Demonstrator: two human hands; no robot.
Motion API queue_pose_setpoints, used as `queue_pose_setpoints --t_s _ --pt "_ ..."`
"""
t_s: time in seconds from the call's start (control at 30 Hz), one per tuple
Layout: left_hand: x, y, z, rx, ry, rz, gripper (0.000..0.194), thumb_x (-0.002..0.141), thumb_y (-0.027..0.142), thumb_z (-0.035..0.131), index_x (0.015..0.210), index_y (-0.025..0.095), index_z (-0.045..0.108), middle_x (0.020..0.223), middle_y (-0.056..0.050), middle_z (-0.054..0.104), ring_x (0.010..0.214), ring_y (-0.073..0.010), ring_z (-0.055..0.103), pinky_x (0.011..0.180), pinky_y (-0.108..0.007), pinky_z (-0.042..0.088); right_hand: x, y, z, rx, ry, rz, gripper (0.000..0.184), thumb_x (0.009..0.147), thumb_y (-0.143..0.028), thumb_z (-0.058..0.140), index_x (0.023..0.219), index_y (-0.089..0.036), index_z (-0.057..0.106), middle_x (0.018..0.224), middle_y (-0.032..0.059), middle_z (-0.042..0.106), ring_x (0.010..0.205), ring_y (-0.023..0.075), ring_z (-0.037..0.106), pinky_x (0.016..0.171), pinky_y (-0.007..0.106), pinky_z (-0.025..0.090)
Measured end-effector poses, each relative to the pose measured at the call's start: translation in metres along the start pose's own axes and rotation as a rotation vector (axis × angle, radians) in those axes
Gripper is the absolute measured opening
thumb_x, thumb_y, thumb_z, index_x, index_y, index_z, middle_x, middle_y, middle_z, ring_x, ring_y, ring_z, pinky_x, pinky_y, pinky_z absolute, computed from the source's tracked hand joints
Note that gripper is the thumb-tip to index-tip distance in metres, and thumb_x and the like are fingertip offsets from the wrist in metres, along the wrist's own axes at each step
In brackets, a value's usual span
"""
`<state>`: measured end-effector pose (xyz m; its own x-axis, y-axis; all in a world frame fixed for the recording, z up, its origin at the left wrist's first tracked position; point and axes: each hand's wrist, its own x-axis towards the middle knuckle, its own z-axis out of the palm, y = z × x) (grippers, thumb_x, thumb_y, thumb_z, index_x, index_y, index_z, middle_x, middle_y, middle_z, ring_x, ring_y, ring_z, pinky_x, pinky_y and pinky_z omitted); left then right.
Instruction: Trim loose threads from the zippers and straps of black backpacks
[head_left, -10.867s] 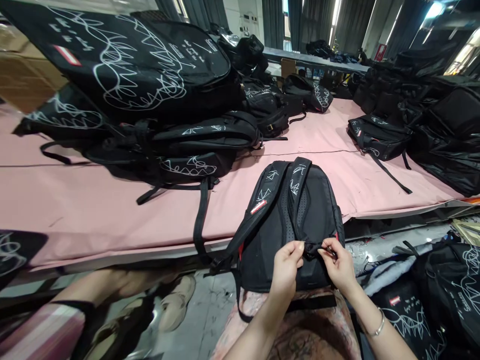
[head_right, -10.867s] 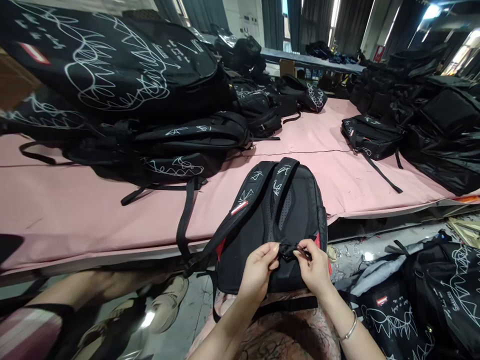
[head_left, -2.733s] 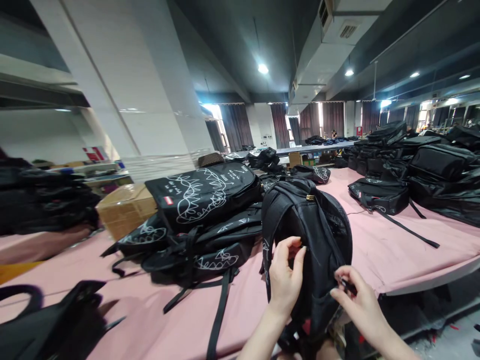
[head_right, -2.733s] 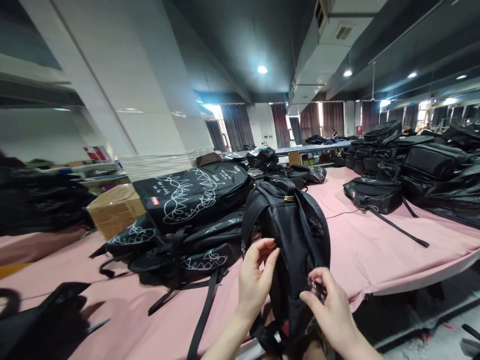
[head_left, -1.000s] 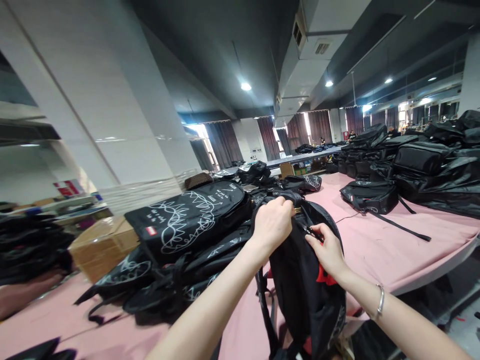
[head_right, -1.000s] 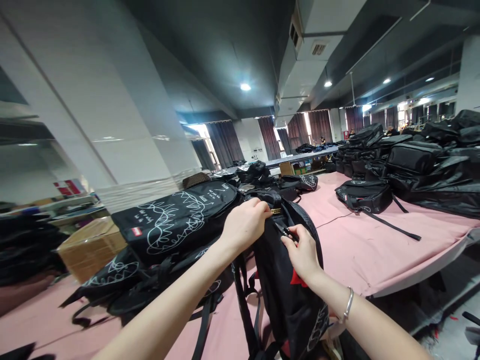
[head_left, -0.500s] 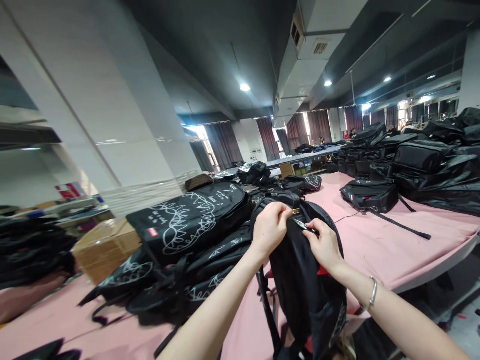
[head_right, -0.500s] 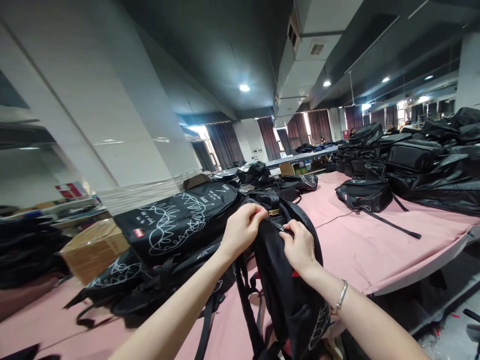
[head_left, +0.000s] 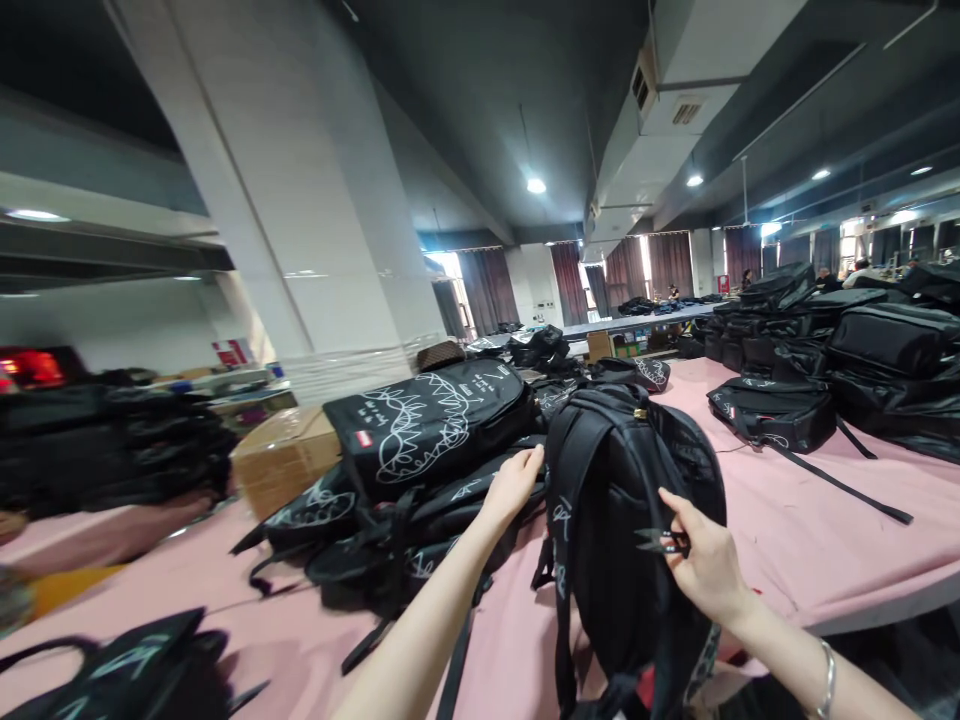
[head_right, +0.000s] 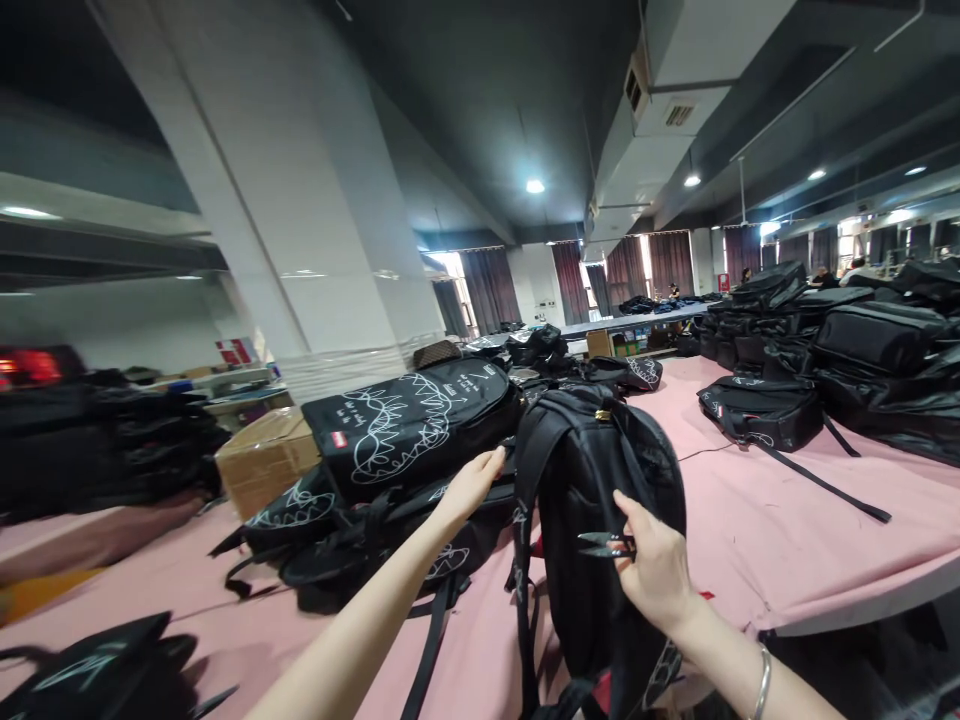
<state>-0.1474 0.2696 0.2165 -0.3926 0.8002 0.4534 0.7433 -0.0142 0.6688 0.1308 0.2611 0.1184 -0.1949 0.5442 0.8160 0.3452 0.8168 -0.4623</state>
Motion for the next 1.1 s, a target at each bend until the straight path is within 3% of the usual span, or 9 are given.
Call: queue_pose_setpoints --t_s 0.2,0.33,0.47,0.57,0.63,0.7,0.8,1.0,1.1 --pt "0.008 -0.024 0.007 -0.060 0.012 -0.069 0.046 0.080 0.037 0.040 0.114 0.009 0.052 0.129 -0.019 0.050 0.121 -0.0267 0.044 0.098 -0.038 0.034 0.004 0.001 -0.004 0.072 -0.035 0.096 0.041 0.077 -0.017 0.047 0.117 -0.016 0.054 0.067 -0.0005 0.054 0.055 0.0125 0.055 0.055 0.022 0.047" --pt "-0.009 -0.027 0.014 -0.133 -0.055 -0.069 0.036 0.082 0.038 0.036 0.097 0.015 0.061 0.102 -0.011 0.066 0.100 -0.0240 0.059 0.085 -0.035 0.045 0.002 0.016 -0.007 0.110 -0.096 0.065 0.041 0.078 -0.020 0.047 0.119 -0.018 0.054 0.071 0.0007 0.058 0.058 0.0132 0.055 0.058 0.023 0.048" --pt "-0.055 -0.011 0.018 -0.126 -0.058 -0.039 0.024 0.080 0.033 0.042 0.082 0.017 0.060 0.076 -0.004 0.065 0.077 -0.0211 0.061 0.074 -0.034 0.048 0.029 0.073 -0.022 0.001 -0.036 0.206 0.039 0.074 -0.029 0.053 0.111 -0.021 0.061 0.078 0.0024 0.065 0.066 0.0187 0.059 0.064 0.030 0.048" --pt "-0.102 0.012 0.019 -0.135 -0.167 0.127 0.015 0.077 0.024 0.049 0.086 0.021 0.061 0.088 -0.001 0.066 0.086 -0.0177 0.060 0.081 -0.030 0.047 0.053 0.113 -0.041 -0.075 0.166 0.421 0.035 0.070 -0.039 0.053 0.090 -0.013 0.067 0.078 0.0098 0.067 0.067 0.0254 0.060 0.062 0.036 0.046" --pt "-0.129 0.028 0.018 -0.076 -0.228 0.430 0.027 0.080 0.020 0.048 0.104 0.023 0.059 0.112 -0.006 0.060 0.104 -0.0193 0.054 0.091 -0.032 0.043 0.063 0.123 -0.054 -0.083 0.229 0.463 0.039 0.073 -0.045 0.051 0.087 -0.011 0.066 0.078 0.0122 0.067 0.066 0.0260 0.060 0.061 0.036 0.045" --pt "-0.144 0.040 0.016 -0.027 -0.148 0.565 0.034 0.082 0.017 0.045 0.115 0.023 0.052 0.117 -0.008 0.056 0.109 -0.0196 0.051 0.093 -0.034 0.042 0.068 0.118 -0.065 -0.065 0.261 0.455 0.041 0.076 -0.048 0.049 0.089 -0.012 0.065 0.081 0.0116 0.067 0.069 0.0246 0.060 0.064 0.035 0.045" --pt "-0.144 0.051 0.015 -0.052 -0.046 0.589 0.033 0.084 0.016 0.044 0.117 0.022 0.049 0.113 -0.009 0.056 0.107 -0.0196 0.051 0.091 -0.035 0.044 0.071 0.090 -0.079 -0.002 0.281 0.393 0.039 0.078 -0.050 0.050 0.090 -0.015 0.064 0.085 0.0093 0.066 0.075 0.0228 0.059 0.068 0.032 0.044" --pt "-0.099 0.066 0.022 -0.275 0.027 0.535 0.042 0.084 0.017 0.043 0.125 0.022 0.042 0.118 -0.010 0.050 0.101 -0.0192 0.053 0.088 -0.037 0.047 0.074 0.023 -0.089 0.013 0.148 0.267 0.029 0.080 -0.046 0.052 0.086 -0.019 0.061 0.084 0.0041 0.063 0.080 0.0209 0.056 0.072 0.030 0.042" --pt "-0.082 0.077 0.025 -0.362 -0.027 0.545 0.050 0.080 0.011 0.043 0.128 0.028 0.044 0.125 -0.008 0.045 0.113 -0.0196 0.047 0.096 -0.039 0.041 0.069 0.000 -0.085 0.009 0.085 0.176 0.022 0.081 -0.041 0.052 0.087 -0.020 0.057 0.077 0.0019 0.059 0.072 0.0180 0.054 0.066 0.028 0.042"
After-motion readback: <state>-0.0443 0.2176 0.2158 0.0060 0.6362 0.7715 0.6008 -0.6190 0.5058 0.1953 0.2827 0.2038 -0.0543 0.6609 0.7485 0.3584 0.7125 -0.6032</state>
